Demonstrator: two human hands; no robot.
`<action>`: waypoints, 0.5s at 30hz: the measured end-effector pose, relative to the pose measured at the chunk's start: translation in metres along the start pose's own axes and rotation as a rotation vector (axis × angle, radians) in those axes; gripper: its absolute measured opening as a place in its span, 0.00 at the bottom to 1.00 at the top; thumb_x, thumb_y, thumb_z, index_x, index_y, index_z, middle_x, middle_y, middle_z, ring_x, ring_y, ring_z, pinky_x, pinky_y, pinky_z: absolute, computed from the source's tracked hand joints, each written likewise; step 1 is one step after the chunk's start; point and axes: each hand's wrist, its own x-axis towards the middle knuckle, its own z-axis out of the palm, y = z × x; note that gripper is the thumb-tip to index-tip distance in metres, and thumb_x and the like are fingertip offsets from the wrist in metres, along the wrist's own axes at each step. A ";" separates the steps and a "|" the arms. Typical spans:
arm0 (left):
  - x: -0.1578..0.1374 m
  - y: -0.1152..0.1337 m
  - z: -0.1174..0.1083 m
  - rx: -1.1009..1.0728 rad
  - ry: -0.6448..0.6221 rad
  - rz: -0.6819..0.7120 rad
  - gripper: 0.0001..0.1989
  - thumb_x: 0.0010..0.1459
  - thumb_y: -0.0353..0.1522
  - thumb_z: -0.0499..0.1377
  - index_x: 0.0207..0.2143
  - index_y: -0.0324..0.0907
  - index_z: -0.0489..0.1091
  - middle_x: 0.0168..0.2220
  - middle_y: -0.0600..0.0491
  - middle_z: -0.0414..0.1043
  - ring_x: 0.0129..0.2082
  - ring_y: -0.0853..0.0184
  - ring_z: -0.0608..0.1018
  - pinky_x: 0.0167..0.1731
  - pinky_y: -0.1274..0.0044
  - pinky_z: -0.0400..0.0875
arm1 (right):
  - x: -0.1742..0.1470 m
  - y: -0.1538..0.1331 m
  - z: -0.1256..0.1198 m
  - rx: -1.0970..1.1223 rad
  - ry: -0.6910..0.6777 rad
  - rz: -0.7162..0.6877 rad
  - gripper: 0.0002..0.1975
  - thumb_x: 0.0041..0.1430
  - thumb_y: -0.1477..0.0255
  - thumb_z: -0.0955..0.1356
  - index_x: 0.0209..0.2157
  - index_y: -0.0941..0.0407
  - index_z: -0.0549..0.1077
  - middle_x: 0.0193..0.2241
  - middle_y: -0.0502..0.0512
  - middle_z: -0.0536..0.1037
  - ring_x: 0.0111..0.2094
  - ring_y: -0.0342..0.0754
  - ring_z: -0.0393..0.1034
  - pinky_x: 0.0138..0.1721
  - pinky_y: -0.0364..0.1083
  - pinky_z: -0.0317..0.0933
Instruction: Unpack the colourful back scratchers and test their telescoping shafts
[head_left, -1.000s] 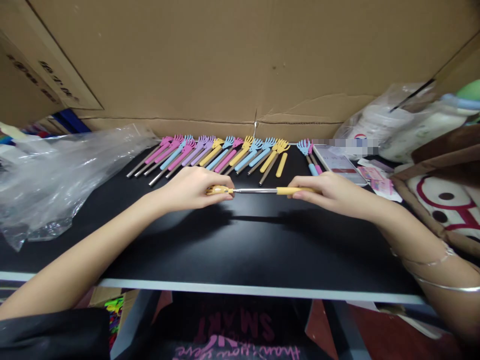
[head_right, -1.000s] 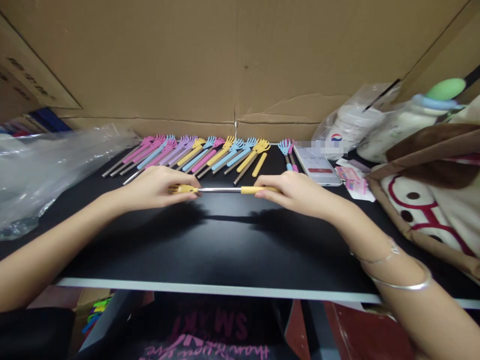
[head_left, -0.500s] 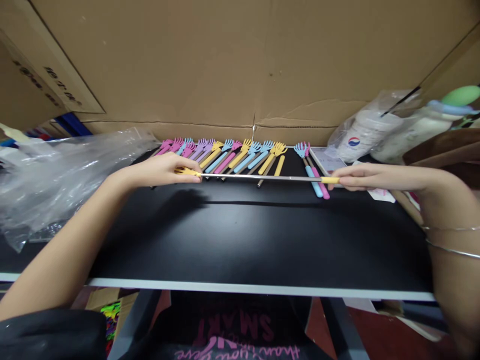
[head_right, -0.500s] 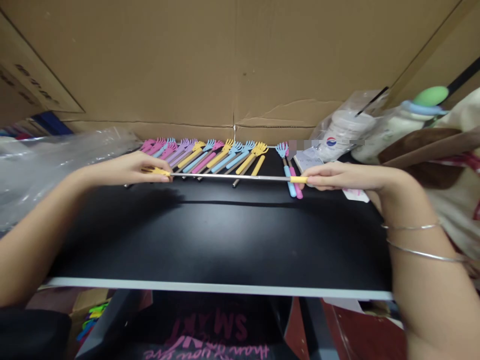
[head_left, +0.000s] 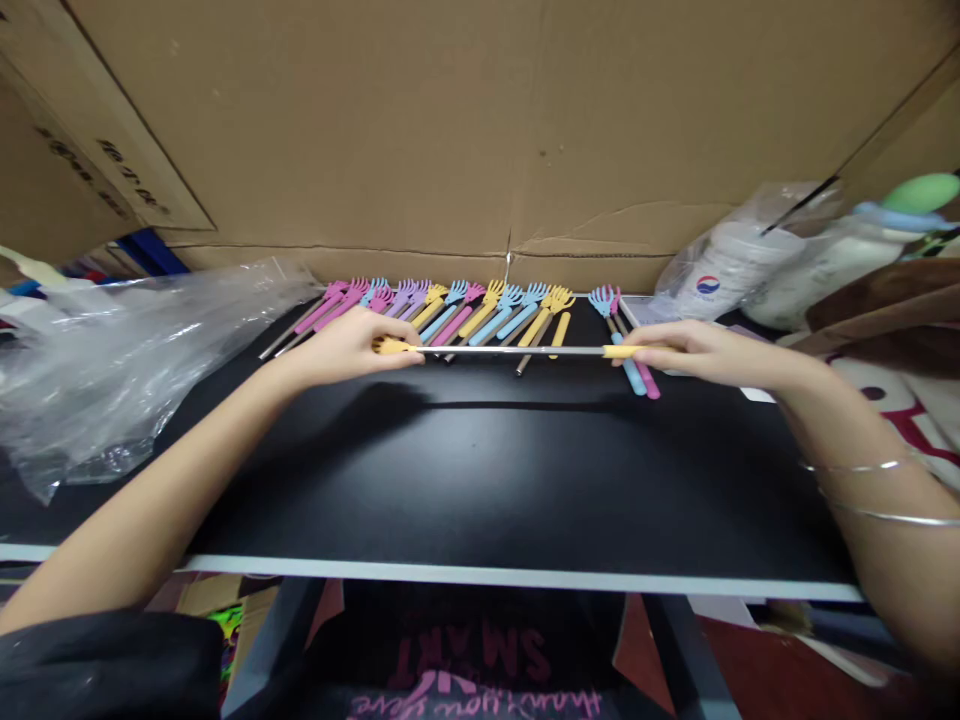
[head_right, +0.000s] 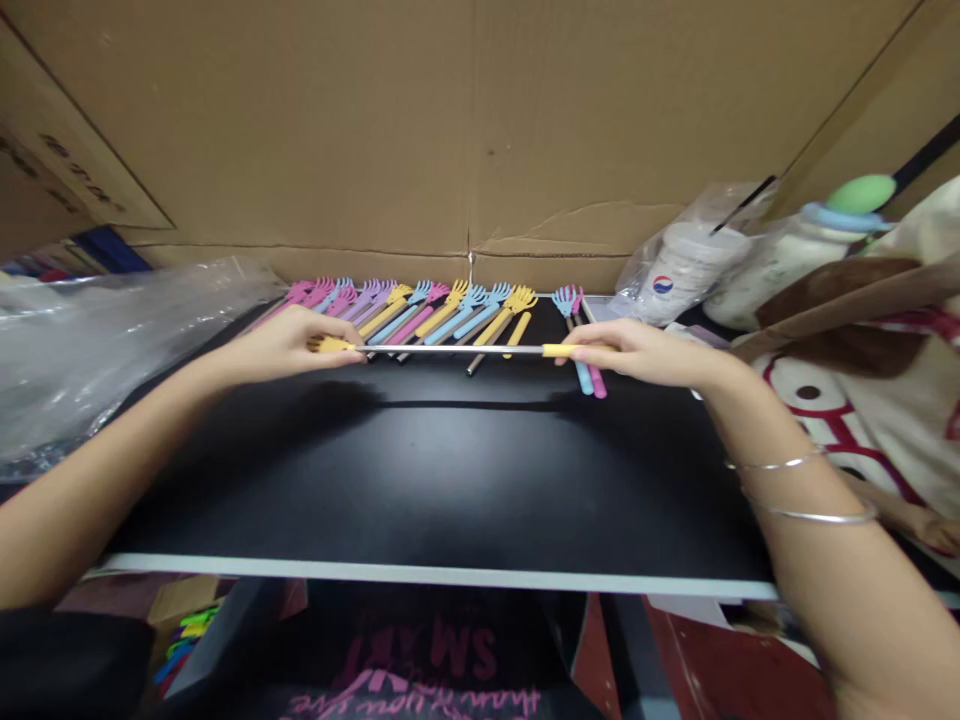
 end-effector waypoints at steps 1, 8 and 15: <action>0.001 0.005 0.005 0.008 0.010 0.007 0.20 0.57 0.45 0.55 0.32 0.37 0.74 0.23 0.56 0.70 0.22 0.74 0.65 0.24 0.82 0.56 | 0.003 -0.005 0.006 0.038 -0.046 -0.024 0.28 0.58 0.47 0.60 0.42 0.56 0.75 0.26 0.54 0.74 0.26 0.45 0.65 0.30 0.44 0.57; 0.002 0.030 0.030 0.104 0.037 0.044 0.15 0.59 0.43 0.55 0.35 0.42 0.74 0.27 0.56 0.74 0.25 0.72 0.70 0.28 0.82 0.57 | 0.012 -0.030 0.034 -0.027 -0.042 -0.169 0.24 0.63 0.53 0.58 0.41 0.57 0.74 0.27 0.52 0.73 0.27 0.44 0.63 0.30 0.43 0.55; 0.001 0.028 0.008 0.177 -0.021 0.085 0.17 0.59 0.45 0.54 0.37 0.44 0.74 0.32 0.56 0.76 0.28 0.71 0.73 0.28 0.81 0.57 | 0.003 -0.025 0.015 0.017 -0.148 -0.131 0.23 0.62 0.53 0.59 0.44 0.55 0.73 0.28 0.52 0.72 0.28 0.45 0.64 0.30 0.43 0.56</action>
